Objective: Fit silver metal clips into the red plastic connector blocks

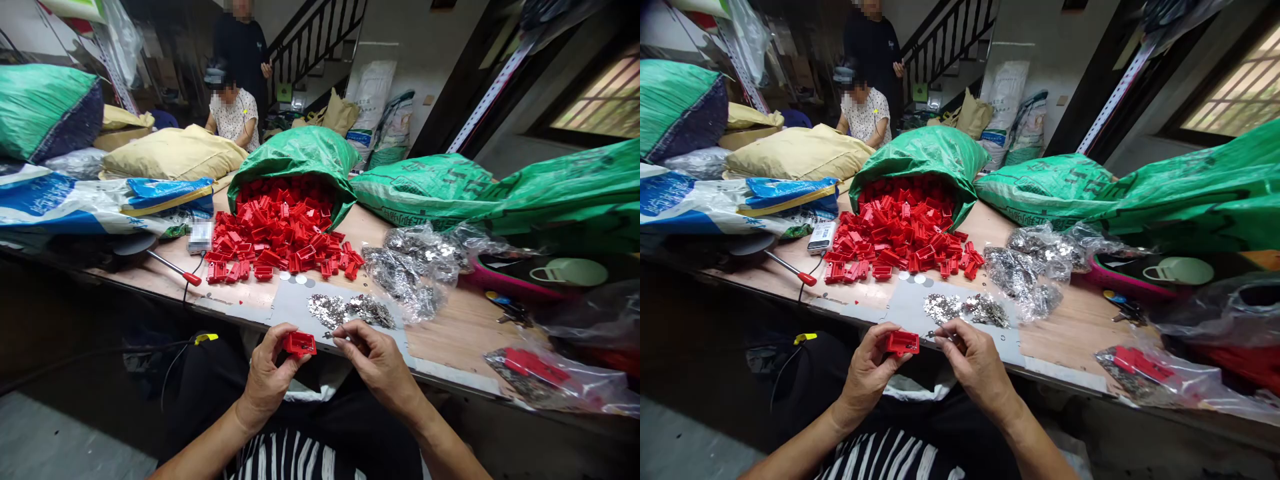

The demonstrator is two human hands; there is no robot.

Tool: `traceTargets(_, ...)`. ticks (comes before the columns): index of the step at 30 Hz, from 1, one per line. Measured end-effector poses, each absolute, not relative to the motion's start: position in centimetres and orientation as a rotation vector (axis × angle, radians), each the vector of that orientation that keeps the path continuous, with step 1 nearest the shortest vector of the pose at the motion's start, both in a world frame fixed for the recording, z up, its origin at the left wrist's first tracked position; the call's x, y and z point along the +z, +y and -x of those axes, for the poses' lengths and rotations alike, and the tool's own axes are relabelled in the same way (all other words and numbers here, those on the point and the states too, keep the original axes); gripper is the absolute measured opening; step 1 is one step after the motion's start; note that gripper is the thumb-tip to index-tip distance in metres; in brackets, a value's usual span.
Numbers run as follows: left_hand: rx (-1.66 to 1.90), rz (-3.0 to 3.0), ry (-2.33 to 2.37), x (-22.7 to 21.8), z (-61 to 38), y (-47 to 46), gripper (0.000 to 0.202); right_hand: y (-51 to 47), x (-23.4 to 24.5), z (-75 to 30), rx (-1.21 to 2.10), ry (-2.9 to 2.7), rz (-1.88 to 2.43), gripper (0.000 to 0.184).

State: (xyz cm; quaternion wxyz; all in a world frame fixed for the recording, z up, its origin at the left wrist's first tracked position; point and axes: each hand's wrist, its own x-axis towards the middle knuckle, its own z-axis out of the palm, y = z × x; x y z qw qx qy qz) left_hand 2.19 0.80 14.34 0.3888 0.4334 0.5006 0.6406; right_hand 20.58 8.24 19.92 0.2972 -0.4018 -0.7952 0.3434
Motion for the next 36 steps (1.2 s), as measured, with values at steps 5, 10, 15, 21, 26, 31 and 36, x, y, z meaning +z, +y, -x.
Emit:
traceTargets(5, 1.433, -0.737, 0.934, 15.8, -2.0, 1.0, 0.042, 7.7, 20.5, -19.0, 0.905, -2.135, 0.958, 0.007)
traceTargets(10, 1.243, -0.345, 0.600, 16.8, -1.7, 0.8, 0.038, 8.1, 20.4, -18.2, 0.772, -2.183, 0.798, 0.006)
traceTargets(15, 1.209, -0.242, 0.508, 17.0, -1.7, 0.4, 0.030, 8.3, 19.9, -18.4, 0.691, -2.295, 0.653, 0.012)
traceTargets(21, 1.155, -0.242, 0.567, 17.3, -2.2, 0.3, 0.023, 8.5, 19.7, -18.7, 0.649, -2.422, 0.545, 0.016)
traceTargets(26, 1.143, -0.254, 0.581, 17.2, -2.4, 0.2, 0.024, 8.5, 20.6, -18.6, 0.745, -2.529, 0.608, 0.019)
traceTargets(31, 1.166, -0.234, 0.538, 17.1, -2.2, 0.2, 0.027, 8.8, 21.2, -18.7, 1.081, -2.425, 0.629, 0.019)
traceTargets(36, 1.188, -0.239, 0.556, 17.3, -2.2, 0.2, 0.034, 9.5, 19.8, -19.2, 1.321, -2.113, 0.884, 0.019)
